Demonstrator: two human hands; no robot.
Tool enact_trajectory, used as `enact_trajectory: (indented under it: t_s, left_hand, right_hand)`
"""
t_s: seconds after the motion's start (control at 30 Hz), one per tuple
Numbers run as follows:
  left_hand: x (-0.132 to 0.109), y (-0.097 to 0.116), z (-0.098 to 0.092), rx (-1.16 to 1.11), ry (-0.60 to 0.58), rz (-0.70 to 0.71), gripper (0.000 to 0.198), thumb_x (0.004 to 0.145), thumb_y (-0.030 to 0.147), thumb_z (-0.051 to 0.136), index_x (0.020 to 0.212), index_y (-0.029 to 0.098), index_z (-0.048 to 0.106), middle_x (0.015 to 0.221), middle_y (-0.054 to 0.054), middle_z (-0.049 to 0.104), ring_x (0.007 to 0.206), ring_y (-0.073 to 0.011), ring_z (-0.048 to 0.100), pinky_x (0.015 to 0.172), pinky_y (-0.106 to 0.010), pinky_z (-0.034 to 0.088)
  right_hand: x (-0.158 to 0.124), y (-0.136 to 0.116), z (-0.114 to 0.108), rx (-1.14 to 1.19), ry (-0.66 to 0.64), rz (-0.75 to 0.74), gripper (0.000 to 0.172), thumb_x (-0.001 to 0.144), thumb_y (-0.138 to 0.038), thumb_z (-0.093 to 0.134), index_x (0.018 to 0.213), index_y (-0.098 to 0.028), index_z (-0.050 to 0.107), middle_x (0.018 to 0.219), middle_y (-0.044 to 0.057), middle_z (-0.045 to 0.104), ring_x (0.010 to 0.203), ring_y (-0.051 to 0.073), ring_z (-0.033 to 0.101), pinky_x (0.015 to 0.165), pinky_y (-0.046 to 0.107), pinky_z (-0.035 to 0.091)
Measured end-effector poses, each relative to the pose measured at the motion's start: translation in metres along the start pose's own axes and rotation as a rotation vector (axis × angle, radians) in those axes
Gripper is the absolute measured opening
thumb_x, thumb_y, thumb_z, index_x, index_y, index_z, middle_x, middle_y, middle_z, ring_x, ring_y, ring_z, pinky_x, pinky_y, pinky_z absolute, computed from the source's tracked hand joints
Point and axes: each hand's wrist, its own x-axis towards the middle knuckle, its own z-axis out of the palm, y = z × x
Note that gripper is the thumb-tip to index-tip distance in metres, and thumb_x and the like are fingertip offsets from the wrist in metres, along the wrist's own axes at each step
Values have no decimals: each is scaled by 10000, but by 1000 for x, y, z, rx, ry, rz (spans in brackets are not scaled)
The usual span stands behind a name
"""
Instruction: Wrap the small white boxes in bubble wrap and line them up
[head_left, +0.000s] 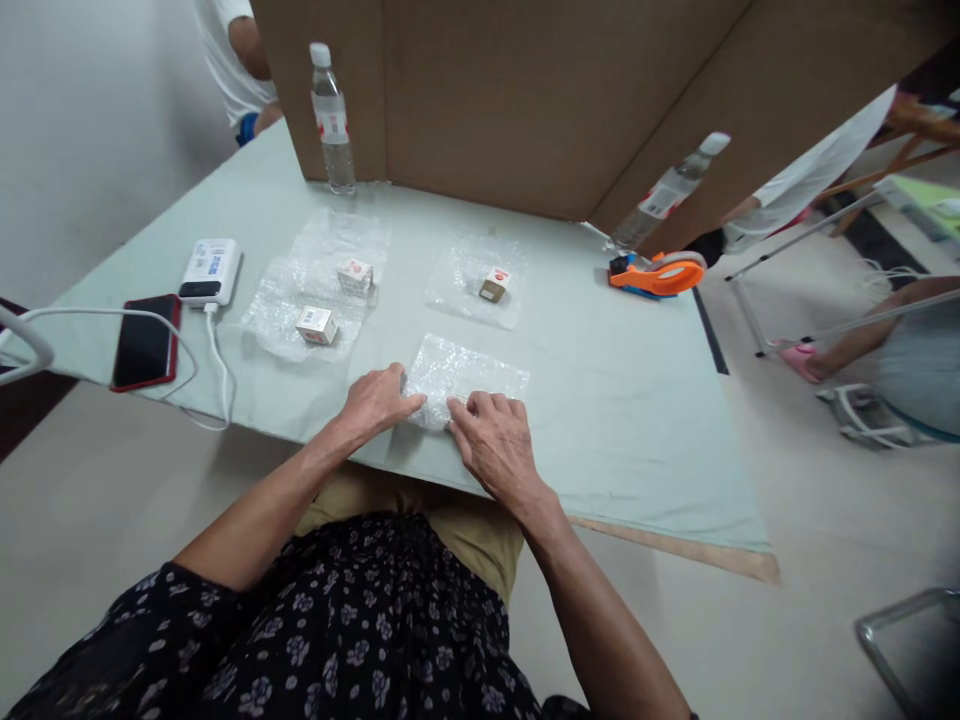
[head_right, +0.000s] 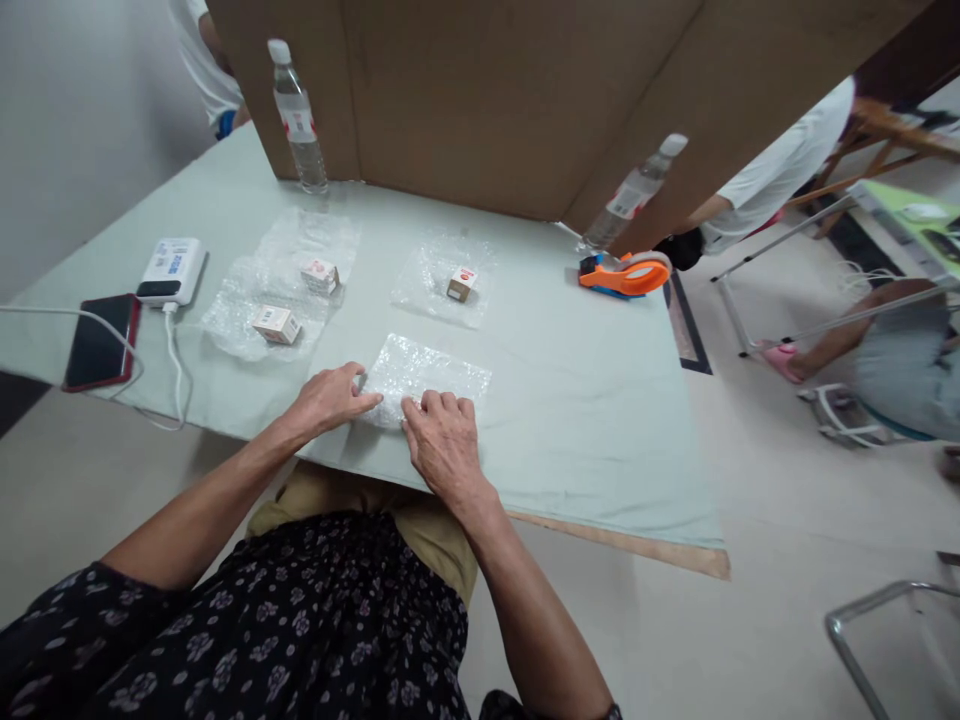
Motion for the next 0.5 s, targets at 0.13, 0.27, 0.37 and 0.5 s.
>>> enact_trajectory:
  t_s: [0.13,0.27,0.37,0.5]
  left_hand:
    - [7,2,3,-68,4,-28,451,764,383,642,1126,115,634,887,-111,713,859,-272,658,740,-338,464]
    - [8,6,16,-405,32,-30,194,708,279,608,842,147,656,636,5,602,611,-155,562,589,-258,397]
    - [4,14,27,-759,50,-16,122,683,288,573,689,167,583,552,46,515,507,-102,472,511,-224,351]
    - [-1,33,35,-1027,1,7,144,654,305,599,691,178,543,516,63,501,440,-85,459,459,-209,360]
  right_hand:
    - [0,1,1,3,0,-7,198,935,-283,568,1122,-231,608,994,82,608,889,243,451,762,379,263]
    - [0,1,3,6,17,-7,188,936,-280,562,1113,-232,603,1001,82,616,896,247,454,762,381,264]
    - [1,1,3,1,27,-16,153,930,-272,565,1070,-228,606,985,80,622,891,250,462,764,386,268]
    - [1,1,4,27,64,-10,149,921,-254,562,1057,-200,589,957,81,638,885,253,484,782,390,290]
